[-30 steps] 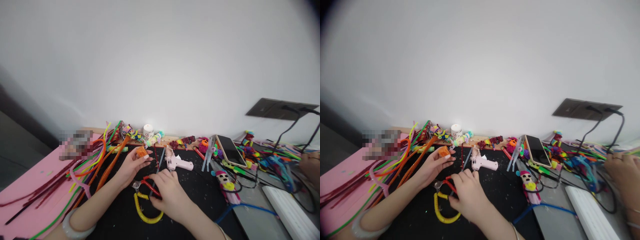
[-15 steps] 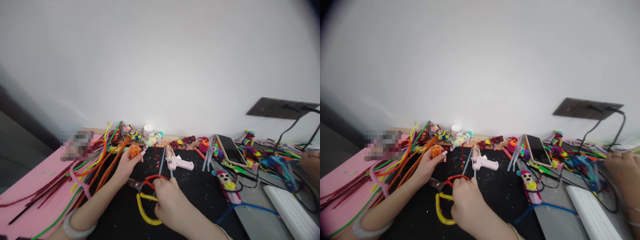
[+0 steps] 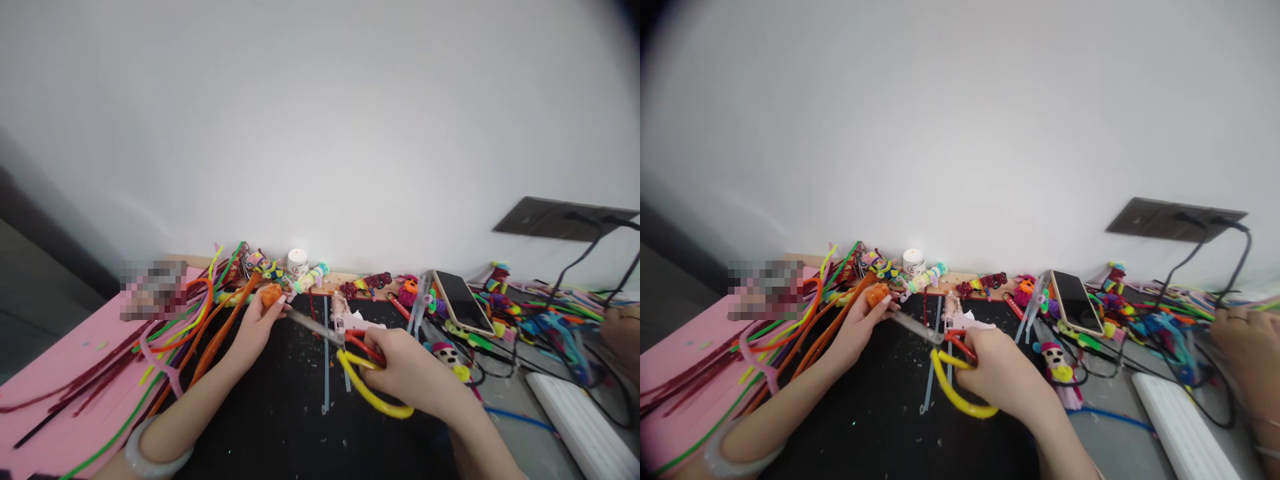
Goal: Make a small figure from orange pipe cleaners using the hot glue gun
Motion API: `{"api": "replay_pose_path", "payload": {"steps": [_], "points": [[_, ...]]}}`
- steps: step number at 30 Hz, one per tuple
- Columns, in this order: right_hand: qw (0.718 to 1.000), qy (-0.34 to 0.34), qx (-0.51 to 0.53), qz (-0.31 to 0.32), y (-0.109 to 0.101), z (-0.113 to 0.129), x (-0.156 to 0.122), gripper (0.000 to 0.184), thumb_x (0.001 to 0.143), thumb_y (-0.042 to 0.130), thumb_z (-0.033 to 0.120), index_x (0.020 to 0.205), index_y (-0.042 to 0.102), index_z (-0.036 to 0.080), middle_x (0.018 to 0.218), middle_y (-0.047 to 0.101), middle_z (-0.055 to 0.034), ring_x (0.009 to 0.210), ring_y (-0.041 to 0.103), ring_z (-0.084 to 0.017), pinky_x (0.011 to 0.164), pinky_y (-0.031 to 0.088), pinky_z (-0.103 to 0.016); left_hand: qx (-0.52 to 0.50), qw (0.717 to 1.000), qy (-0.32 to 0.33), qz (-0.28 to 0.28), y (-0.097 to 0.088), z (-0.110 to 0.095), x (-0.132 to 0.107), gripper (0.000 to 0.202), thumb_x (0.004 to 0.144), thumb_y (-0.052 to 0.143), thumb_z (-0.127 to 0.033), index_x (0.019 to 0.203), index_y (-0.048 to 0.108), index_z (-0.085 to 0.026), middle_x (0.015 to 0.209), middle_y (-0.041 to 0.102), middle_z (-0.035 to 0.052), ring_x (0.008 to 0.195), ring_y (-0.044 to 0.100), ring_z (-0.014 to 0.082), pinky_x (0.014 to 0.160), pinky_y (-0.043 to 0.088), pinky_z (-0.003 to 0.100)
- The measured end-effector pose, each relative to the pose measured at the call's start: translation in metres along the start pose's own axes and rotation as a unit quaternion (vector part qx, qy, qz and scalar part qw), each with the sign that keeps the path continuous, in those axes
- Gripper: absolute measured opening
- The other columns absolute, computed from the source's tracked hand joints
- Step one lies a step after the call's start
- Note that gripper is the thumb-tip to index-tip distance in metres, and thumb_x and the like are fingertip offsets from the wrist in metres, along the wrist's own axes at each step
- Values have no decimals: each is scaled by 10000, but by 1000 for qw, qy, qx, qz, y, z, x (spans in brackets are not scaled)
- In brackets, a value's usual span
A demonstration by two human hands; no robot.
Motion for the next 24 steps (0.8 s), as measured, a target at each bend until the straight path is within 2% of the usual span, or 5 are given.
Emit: {"api": "replay_pose_path", "payload": {"steps": [3, 8, 11, 17, 24], "points": [[1000, 11, 14, -15, 10, 2, 15, 112, 694, 550, 148, 617, 489, 201, 571, 524, 32, 511, 463, -113, 472, 295, -209, 82, 995, 26, 42, 4, 1, -2, 257, 764, 676, -354, 903, 545, -181, 961, 675, 52, 874, 634, 191, 799, 489, 320], [993, -13, 61, -103, 29, 10, 29, 154, 752, 553, 213, 640, 449, 206, 594, 507, 35, 556, 470, -119, 510, 315, -208, 198, 976, 48, 80, 6, 3, -8, 300, 738, 692, -339, 709, 422, -211, 656, 648, -18, 628, 613, 161, 633, 461, 276], [993, 10, 81, -87, 42, 10, 26, 149, 734, 586, 249, 688, 449, 215, 584, 496, 48, 525, 476, -121, 495, 323, -206, 203, 972, 45, 111, 8, 4, -13, 293, 770, 649, -329, 714, 381, -226, 560, 614, -48, 547, 603, 152, 595, 457, 266], [997, 31, 21, -73, 62, 8, 14, 227, 725, 598, 293, 901, 494, 195, 709, 582, -14, 605, 561, -182, 524, 357, -241, 136, 982, 37, 128, 14, 4, -16, 251, 768, 634, -231, 736, 385, -227, 717, 692, 0, 685, 665, 161, 690, 493, 273], [996, -7, -27, -88, 72, 9, 8, 213, 751, 552, 291, 931, 509, 186, 795, 605, -52, 721, 603, -232, 594, 402, -279, 145, 979, 37, 137, 13, 4, -11, 171, 752, 661, -246, 898, 647, -159, 872, 726, 75, 774, 679, 218, 756, 521, 329]]}}
Point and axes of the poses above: each hand's wrist, its own x-axis towards the middle knuckle, its own y-axis out of the palm, z = x × y, the point moved 3 cm from there along x, towards the middle knuckle
